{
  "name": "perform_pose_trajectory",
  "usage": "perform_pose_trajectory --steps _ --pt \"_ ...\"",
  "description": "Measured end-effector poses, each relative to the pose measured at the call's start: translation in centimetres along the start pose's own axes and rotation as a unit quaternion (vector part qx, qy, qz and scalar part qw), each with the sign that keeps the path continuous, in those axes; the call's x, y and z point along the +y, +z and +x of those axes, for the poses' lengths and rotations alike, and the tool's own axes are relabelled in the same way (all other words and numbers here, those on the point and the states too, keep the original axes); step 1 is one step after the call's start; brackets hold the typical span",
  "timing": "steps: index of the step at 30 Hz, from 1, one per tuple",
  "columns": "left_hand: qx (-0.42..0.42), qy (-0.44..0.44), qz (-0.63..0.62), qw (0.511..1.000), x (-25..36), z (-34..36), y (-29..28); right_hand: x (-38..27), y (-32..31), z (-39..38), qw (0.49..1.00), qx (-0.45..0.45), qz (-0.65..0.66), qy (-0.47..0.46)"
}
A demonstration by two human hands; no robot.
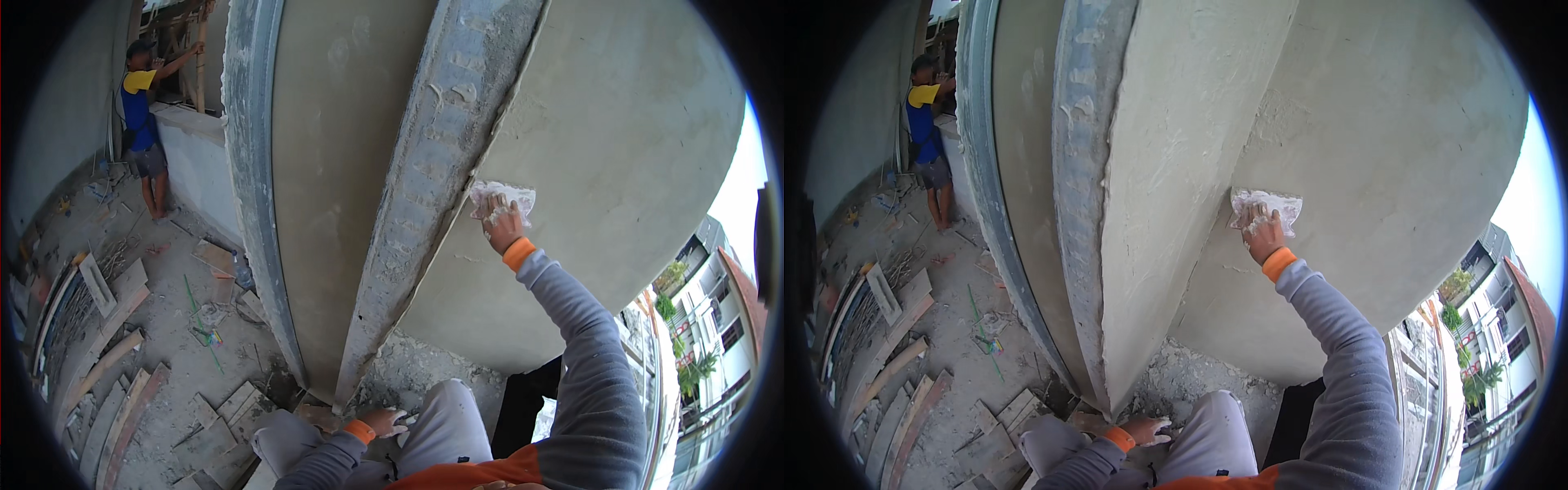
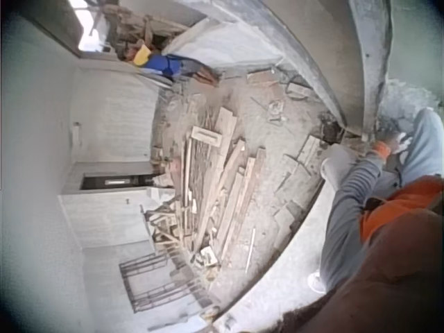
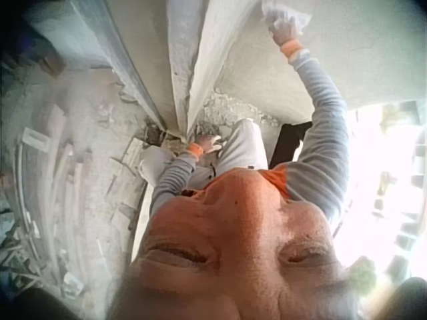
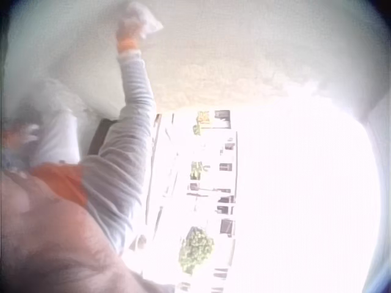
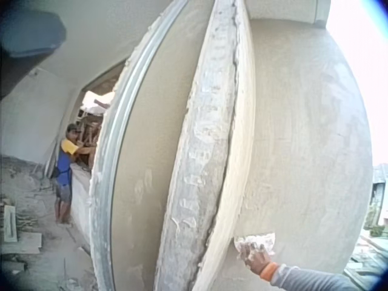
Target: The person applies and smooths plaster along the walls and corners using a putty knife.
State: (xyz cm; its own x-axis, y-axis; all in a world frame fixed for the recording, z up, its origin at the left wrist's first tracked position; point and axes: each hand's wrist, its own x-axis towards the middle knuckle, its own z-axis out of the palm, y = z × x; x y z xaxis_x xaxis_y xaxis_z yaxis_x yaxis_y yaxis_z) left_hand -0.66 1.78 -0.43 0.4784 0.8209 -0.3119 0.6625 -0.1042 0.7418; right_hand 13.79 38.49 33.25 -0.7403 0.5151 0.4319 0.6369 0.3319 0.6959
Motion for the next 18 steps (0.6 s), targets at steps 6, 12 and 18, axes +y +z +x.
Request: perform_pose_trajectory --steps 6,12,18 --pt "-0.002 0.015 0.007 1.0 -0.9 1.1 1.3 12.7 -8.9 7.3 0.974 0.183 -0.04 0.124" --pt "-0.017 0.004 -0.009 1.0 0.6 -0.1 -0.9 6.9 -7.3 6.7 0.997 -0.041 0.016 0.057" --pt "-0.003 -0.001 0.001 1.0 0.6 0.0 -0.3 6.1 -5.7 4.0 0.997 -0.025 0.064 0.045"
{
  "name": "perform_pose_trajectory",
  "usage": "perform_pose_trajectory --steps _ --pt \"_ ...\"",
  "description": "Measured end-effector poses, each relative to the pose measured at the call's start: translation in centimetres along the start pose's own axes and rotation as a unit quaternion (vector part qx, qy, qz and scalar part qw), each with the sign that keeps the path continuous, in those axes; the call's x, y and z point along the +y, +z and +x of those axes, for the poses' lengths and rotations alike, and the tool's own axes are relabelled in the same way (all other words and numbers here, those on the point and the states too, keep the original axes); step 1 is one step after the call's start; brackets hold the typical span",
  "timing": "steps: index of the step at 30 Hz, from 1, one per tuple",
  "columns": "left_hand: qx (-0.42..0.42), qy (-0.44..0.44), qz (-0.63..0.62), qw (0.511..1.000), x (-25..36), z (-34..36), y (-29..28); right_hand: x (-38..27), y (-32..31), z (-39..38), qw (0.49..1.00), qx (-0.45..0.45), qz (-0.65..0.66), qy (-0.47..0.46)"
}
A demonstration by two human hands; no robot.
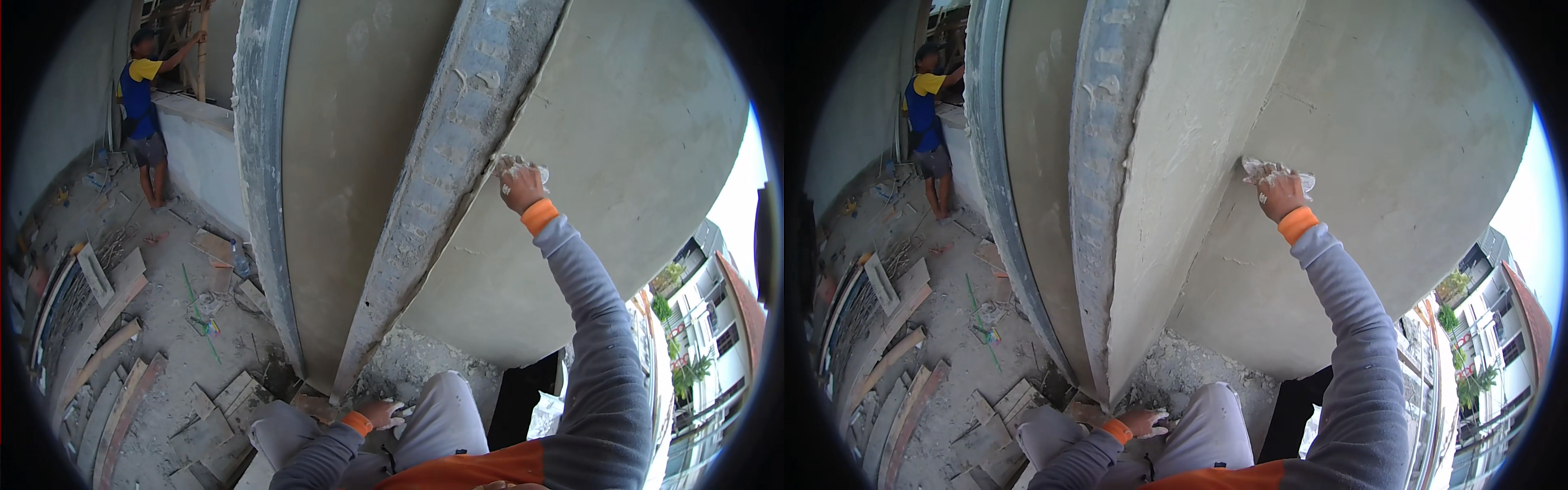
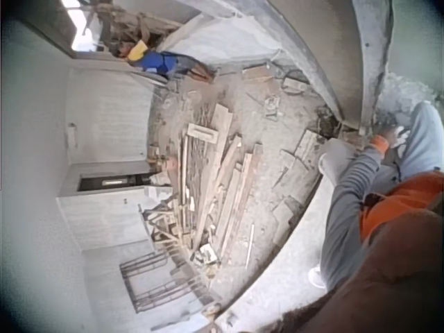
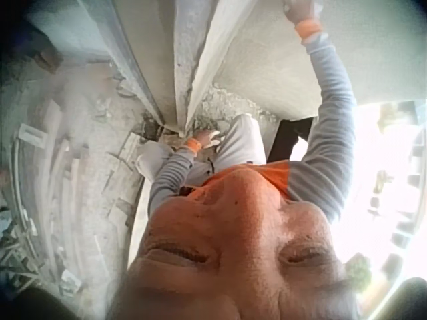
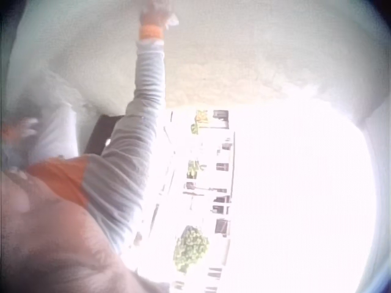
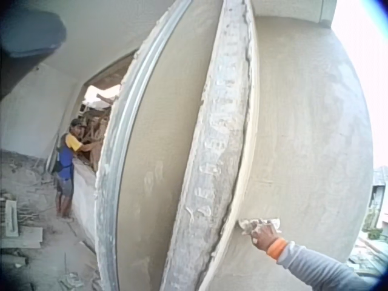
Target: The person applies and smooths plaster along the walls and corners using a putty knife.
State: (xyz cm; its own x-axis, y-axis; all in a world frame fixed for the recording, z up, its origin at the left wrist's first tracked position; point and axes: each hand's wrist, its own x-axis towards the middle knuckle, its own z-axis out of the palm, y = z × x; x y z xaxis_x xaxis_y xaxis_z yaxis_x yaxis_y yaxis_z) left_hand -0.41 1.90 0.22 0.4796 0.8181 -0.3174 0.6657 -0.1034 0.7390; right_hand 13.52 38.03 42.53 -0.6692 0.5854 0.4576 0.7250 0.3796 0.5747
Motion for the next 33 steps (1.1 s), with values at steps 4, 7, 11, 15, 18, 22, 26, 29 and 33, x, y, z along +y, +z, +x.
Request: perform_pose_trajectory --steps 4,7,11,15,18,22,26,29,33 --pt "-0.008 0.009 -0.006 1.0 -0.7 0.1 0.6 4.6 -5.4 4.1 0.978 0.188 -0.073 0.049" --pt "0.003 0.016 0.002 1.0 -1.4 0.9 1.6 8.2 -7.3 7.7 0.966 0.218 -0.118 0.071" --pt "0.004 0.013 0.017 1.0 -1.6 1.0 1.6 5.9 -6.2 7.9 0.988 0.087 -0.101 0.075" --pt "-0.011 -0.001 0.002 1.0 -0.7 0.0 0.8 0.4 -2.9 4.3 0.996 0.025 -0.07 0.041" --pt "-0.001 0.015 -0.013 1.0 -1.1 0.3 1.2 -1.5 2.2 1.7 0.996 0.056 -0.065 0.005" --pt "0.024 0.012 -0.01 1.0 -2.2 0.7 2.4 -5.3 7.3 -1.1 0.997 0.064 -0.05 0.009" --pt "0.033 0.02 -0.016 0.999 -1.8 0.0 1.9 -8.9 11.3 -4.3 0.999 -0.047 -0.023 -0.016" --pt "0.013 0.012 -0.024 1.0 -0.9 -0.1 1.2 -11.2 15.2 -7.1 0.998 -0.058 0.006 -0.022" --pt "-0.011 -0.002 -0.032 0.999 0.3 -0.5 0.3 -14.2 19.1 -10.2 0.994 -0.096 0.017 -0.053"
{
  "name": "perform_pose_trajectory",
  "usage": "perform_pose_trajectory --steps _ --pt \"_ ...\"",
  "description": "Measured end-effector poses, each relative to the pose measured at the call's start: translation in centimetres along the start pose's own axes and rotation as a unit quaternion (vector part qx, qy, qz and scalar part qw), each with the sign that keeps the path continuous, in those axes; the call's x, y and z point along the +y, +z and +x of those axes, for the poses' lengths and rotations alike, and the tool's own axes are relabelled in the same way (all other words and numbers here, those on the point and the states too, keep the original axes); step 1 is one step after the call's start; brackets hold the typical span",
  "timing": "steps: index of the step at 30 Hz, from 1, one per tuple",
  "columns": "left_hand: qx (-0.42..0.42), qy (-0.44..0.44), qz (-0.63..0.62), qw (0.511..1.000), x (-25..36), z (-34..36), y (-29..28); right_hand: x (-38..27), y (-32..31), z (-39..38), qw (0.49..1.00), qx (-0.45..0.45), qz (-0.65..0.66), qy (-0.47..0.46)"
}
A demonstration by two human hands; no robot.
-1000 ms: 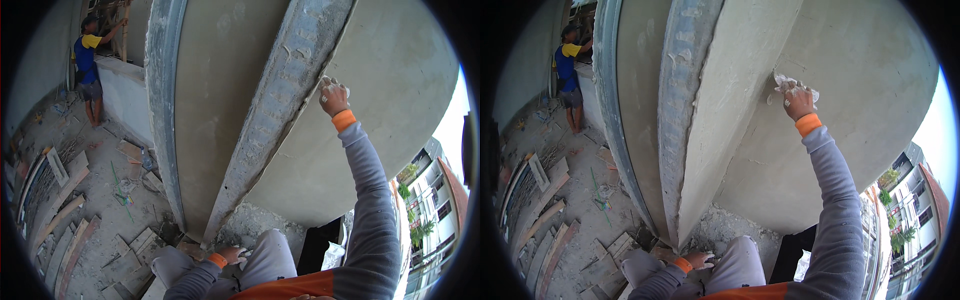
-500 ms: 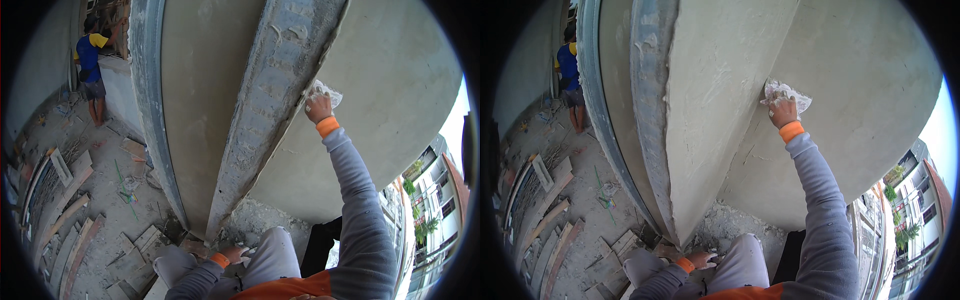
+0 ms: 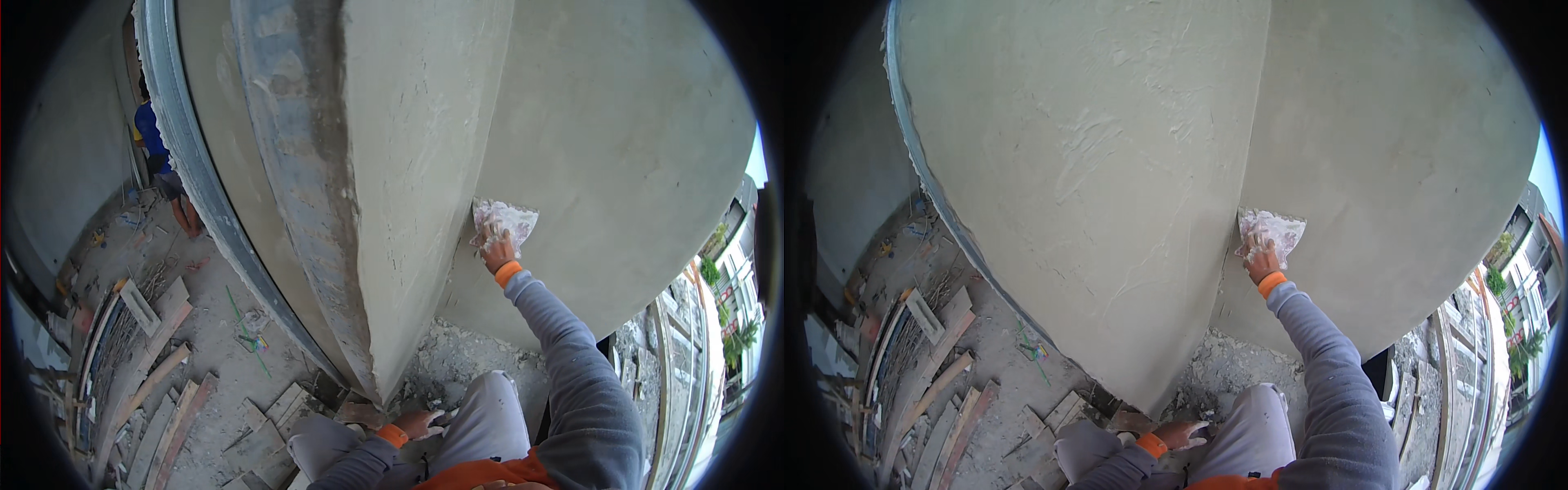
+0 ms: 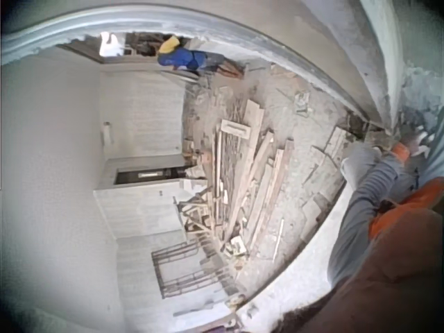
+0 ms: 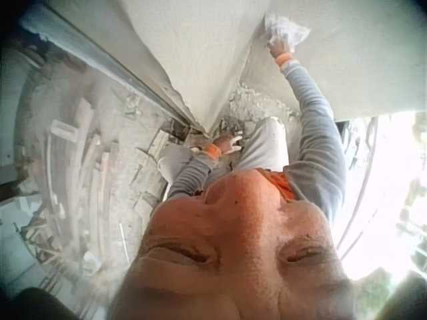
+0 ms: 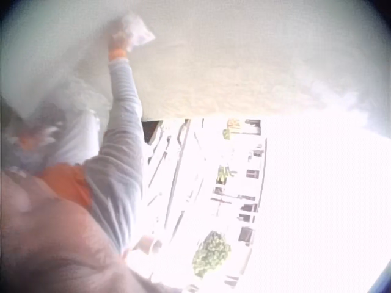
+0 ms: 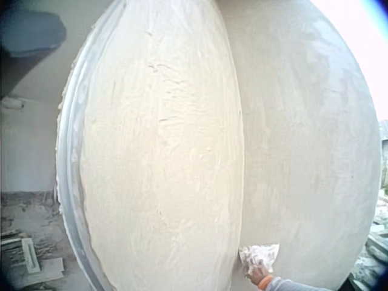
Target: The person applies and smooths plaster along the walls and corners using a putty knife.
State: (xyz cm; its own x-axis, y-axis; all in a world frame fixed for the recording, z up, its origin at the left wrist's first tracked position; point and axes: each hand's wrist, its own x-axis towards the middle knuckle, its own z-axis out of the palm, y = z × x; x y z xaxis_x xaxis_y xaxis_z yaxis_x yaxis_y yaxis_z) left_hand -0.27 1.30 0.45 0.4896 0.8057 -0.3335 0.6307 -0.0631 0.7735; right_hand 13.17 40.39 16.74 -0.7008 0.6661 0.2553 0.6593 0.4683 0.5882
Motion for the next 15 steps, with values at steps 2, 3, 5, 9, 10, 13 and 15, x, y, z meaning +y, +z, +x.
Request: perform_pose_trajectory --steps 2,3,5,9,10,13,15 --pt "0.001 0.0 0.004 1.0 -0.1 0.4 0.2 -1.7 2.1 -0.7 1.0 -0.017 -0.002 -0.001" --pt "0.001 -0.004 0.004 1.0 -0.4 0.4 0.1 -2.7 2.5 -1.2 0.999 -0.037 -0.006 -0.007" --pt "0.004 0.01 -0.006 1.0 -0.2 0.4 -0.2 -4.0 2.6 -3.0 0.999 -0.032 0.027 -0.009" --pt "-0.004 0.003 -0.026 1.0 0.1 0.5 -0.7 -2.8 0.1 -3.7 0.999 -0.022 0.044 -0.014" --pt "-0.004 0.007 -0.012 1.0 -0.5 0.5 -0.3 -2.0 -1.2 -3.6 0.999 -0.023 0.038 -0.014" --pt "-0.008 0.004 -0.002 1.0 -0.6 0.3 -0.3 2.4 -9.2 -2.6 0.988 0.098 0.12 -0.005" --pt "-0.001 0.006 0.012 1.0 -0.7 0.4 0.2 7.3 -14.4 -0.9 0.98 0.165 0.108 0.024"
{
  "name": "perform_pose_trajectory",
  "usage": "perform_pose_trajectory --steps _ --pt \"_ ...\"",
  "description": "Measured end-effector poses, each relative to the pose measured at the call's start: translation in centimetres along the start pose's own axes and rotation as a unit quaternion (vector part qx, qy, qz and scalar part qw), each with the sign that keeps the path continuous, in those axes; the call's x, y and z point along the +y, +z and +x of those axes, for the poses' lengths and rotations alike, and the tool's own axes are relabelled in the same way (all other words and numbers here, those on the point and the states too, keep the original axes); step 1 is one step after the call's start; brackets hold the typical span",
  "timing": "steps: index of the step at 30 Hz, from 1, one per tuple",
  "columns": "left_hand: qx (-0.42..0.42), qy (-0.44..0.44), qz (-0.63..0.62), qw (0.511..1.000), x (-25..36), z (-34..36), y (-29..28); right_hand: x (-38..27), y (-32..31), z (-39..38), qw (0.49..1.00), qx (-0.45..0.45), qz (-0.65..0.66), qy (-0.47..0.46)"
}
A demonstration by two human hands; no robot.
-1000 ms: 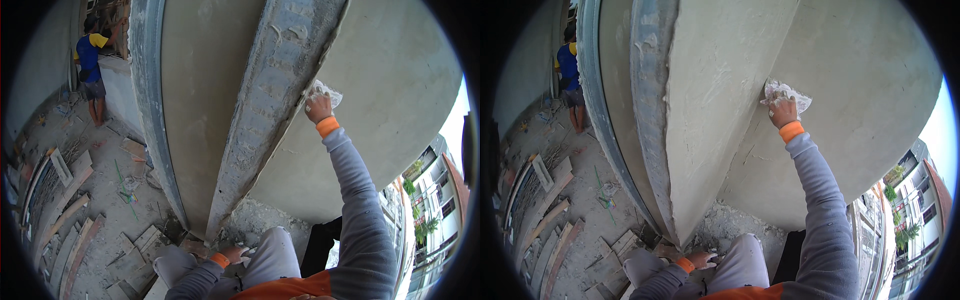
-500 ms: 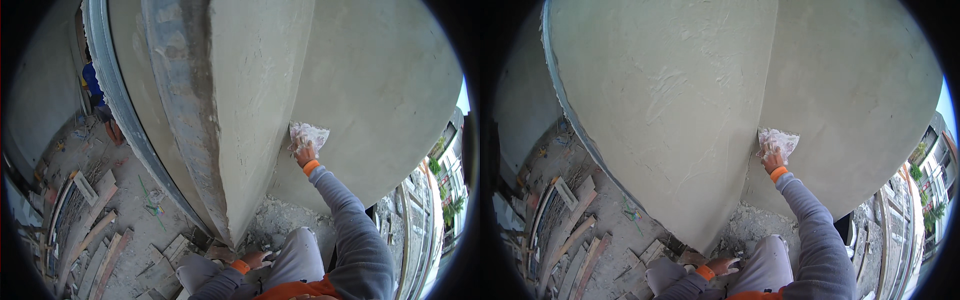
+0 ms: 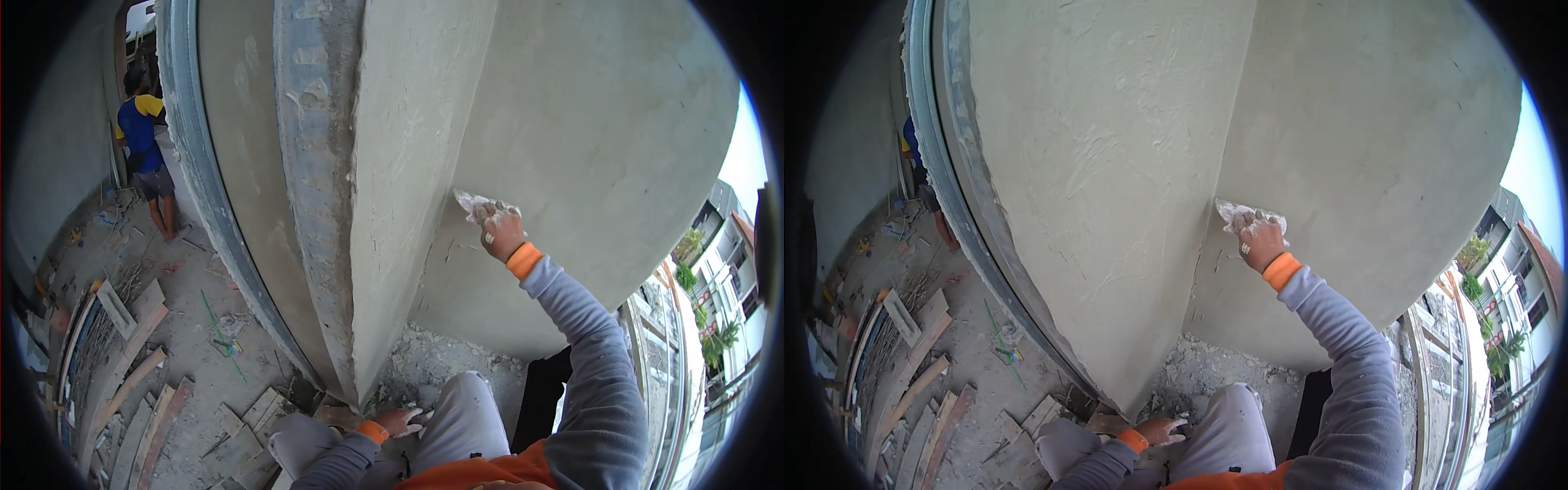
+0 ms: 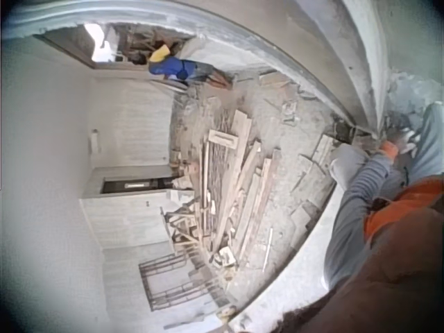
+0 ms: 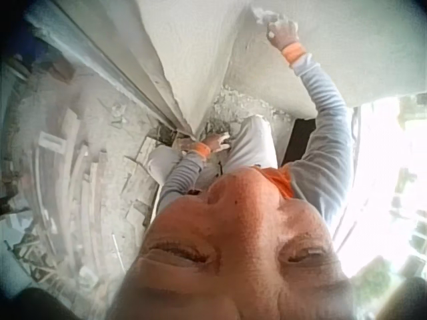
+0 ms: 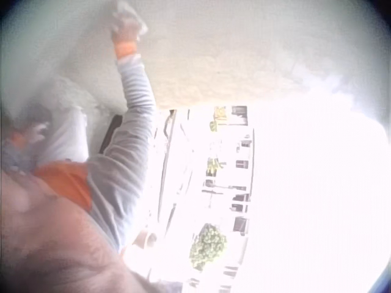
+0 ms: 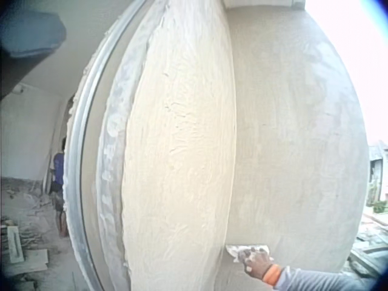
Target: The person applies and smooths plaster along the walls and corners using a putty knife.
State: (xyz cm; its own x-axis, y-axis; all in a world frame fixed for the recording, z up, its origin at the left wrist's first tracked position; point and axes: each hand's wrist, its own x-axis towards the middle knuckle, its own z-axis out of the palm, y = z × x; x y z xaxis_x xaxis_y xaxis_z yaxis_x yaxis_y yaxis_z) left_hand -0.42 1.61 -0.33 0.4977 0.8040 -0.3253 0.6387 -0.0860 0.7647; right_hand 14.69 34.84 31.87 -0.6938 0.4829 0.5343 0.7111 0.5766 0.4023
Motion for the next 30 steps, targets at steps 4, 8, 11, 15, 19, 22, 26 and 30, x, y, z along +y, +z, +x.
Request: perform_pose_trajectory --steps 4,8,11,15,19,22,26,30 --pt "0.003 0.009 0.02 1.0 1.0 -0.1 -0.3 8.0 -8.8 6.7 0.961 0.208 -0.182 0.014" --pt "0.034 0.042 0.014 0.998 -0.6 0.3 0.8 11.0 -7.2 9.0 0.947 0.141 -0.277 0.077" --pt "0.051 0.055 0.008 0.997 -1.1 1.5 1.3 9.6 1.6 3.8 0.962 0.009 -0.271 0.04" --pt "0.026 0.015 -0.013 0.999 0.6 0.2 -0.2 4.0 3.6 -3.2 0.972 -0.151 -0.182 -0.02" --pt "0.021 0.022 0.04 0.999 -0.1 -0.3 0.5 4.7 -3.2 0.0 0.979 0.007 -0.2 0.021" --pt "0.012 0.035 0.04 0.999 0.8 0.4 0.1 10.1 -12.1 7.7 0.957 0.122 -0.248 0.089" --pt "0.032 0.032 0.024 0.999 -0.4 1.1 0.7 13.6 -13.8 13.3 0.947 0.172 -0.256 0.093" --pt "0.003 0.0 0.018 1.0 0.1 0.5 0.2 9.3 -6.8 10.4 0.982 -0.034 -0.18 0.045"
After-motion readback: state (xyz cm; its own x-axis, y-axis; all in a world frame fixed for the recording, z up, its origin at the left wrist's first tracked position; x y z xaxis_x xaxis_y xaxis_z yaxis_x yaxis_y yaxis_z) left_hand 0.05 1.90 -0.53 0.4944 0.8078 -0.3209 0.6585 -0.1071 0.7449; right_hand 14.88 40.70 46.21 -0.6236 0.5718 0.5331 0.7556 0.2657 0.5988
